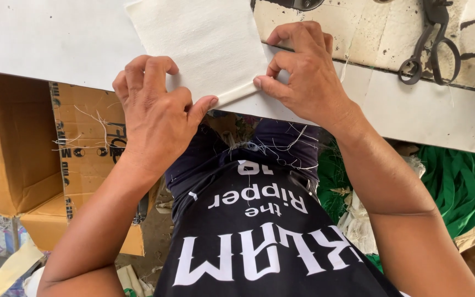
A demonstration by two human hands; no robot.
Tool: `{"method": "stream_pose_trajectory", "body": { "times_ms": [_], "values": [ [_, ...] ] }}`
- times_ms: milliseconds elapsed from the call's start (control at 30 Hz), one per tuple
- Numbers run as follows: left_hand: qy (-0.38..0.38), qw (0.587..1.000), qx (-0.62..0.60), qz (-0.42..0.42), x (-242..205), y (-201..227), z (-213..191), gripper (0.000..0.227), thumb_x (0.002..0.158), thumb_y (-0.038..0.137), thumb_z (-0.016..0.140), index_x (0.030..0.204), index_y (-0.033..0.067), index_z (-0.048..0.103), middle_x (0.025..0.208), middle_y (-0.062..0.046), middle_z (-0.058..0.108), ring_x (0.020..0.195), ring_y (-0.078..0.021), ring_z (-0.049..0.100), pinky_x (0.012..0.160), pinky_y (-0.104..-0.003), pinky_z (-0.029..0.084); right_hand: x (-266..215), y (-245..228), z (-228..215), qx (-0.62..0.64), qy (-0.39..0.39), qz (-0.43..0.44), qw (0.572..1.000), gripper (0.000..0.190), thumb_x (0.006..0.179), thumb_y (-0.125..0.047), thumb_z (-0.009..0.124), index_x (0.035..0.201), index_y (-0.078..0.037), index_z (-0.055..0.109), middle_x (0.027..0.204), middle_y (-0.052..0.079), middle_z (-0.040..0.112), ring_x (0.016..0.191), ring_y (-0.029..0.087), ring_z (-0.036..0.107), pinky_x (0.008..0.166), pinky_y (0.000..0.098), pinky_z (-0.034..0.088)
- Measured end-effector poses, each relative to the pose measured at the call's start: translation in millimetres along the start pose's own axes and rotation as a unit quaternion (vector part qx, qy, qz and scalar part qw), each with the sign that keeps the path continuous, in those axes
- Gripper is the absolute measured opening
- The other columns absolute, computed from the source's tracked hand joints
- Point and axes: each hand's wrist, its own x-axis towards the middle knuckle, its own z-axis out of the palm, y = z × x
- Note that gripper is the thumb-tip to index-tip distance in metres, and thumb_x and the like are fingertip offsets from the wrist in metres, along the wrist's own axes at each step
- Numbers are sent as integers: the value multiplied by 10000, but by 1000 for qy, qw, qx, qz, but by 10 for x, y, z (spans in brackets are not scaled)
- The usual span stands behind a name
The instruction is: Folding and sewing small white fabric pieces using an industrial sewing machine on a factory floor.
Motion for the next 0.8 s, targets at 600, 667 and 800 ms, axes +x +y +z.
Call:
{"method": "stream_pose_trajectory", "body": {
  "times_ms": [600,667,800],
  "values": [
    [-96,899,-153,398,1012,118,355,188,1032,221,663,1077,52,734,1293,-190,609,1336,-391,552,1195,-516,407,-38,564,-104,-164,147,119,968,726,845,-659,985,1034,-133,520,1157,82,491,1089,328,434,885,476,345],
    [-73,905,-157,388,1058,156,364,211,1025,233,707,1107,40,729,1299,-193,582,1273,-399,553,1075,-504,488,-74,660,-81,-172,144,95,970,616,1031,-710,628,1157,-109,576,1111,101,549,987,369,462,845,529,349],
    [-85,910,-139,382,1094,173,399,264,1022,268,695,1173,53,684,1372,-220,595,1311,-388,518,1060,-502,477,-230,598,-132,-135,187,25,973,351,1063,-366,815,1142,-55,672,1311,125,533,1192,334,446,935,492,376]
  ]
}}
